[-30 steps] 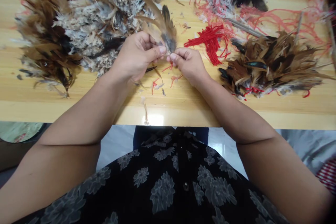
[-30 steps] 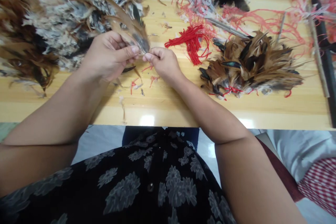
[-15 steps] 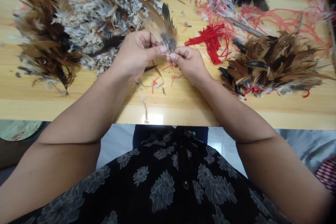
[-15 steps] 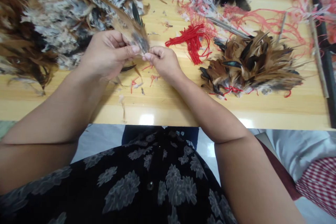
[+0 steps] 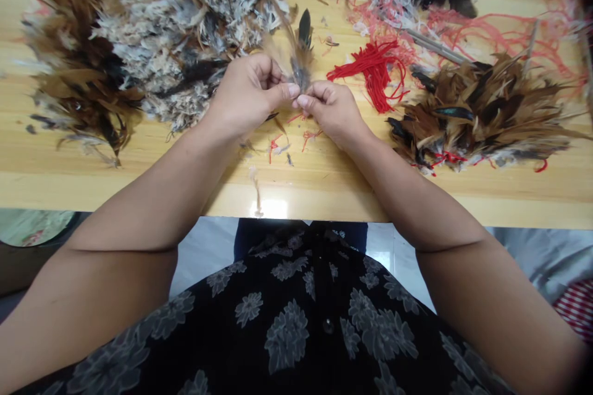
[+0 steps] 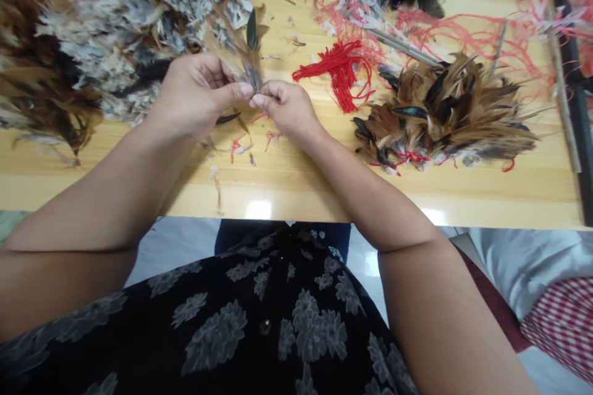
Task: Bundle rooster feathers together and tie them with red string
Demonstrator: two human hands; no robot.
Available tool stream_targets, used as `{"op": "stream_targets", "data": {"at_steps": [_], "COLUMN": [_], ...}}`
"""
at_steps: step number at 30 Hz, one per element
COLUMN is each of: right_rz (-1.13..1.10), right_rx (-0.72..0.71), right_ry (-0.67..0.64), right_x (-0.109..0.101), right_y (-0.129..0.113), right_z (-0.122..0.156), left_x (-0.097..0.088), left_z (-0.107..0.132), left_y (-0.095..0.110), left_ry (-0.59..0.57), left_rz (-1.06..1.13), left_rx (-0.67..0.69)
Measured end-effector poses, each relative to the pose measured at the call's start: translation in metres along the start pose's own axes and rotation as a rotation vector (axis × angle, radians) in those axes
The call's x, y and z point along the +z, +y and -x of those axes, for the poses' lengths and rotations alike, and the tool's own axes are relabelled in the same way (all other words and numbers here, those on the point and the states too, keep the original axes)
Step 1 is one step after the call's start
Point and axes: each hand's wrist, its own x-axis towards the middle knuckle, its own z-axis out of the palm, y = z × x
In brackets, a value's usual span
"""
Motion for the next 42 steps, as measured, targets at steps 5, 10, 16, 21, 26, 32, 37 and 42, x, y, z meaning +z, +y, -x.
{"op": "stream_targets", "data": {"at_steps": [5, 10, 16, 21, 26, 32, 37, 42], "right_rz": [-0.007, -0.049, -0.056, -0.046, -0.024, -0.027, -0.007, 0.001], "right_rx": [0.023, 0.034, 0.016, -0.009, -0.032, -0.011, -0.035, -0.028], "right_ry": [0.065, 0.116, 0.112, 0.109, 0.093, 0.111, 0.110, 0.097], "right_x": [0.000, -0.003, -0.006, -0.006, -0.006, -0.004, -0.004, -0.001], "right_y": [0.002, 0.001, 0.002, 0.007, 0.009, 0.007, 0.009, 0.009], "right_z": [0.002, 0.004, 0.006, 0.006, 0.006, 0.006, 0.006, 0.003], "left_x": [-0.029, -0.085, -0.111, -0.092, -0.081, -0.068, -0.064, -0.053], "left_z": [-0.005, -0.003, -0.009, -0.009, -0.006, -0.001, -0.008, -0.019], "left_y": [0.024, 0.055, 0.028, 0.022, 0.022, 0.037, 0.019, -0.029], "left_ry": [0.135, 0.149, -0.141, -0.128, -0.207, -0.199, -0.059, -0.103], "left_rz": [-0.131, -0.607, -0.869, -0.843, -0.840, -0.817, -0.430, -0.060], "left_rx": [0.150, 0.088, 0.028, -0.088, -0.211, -0.179, 0.084, 0.180]}}
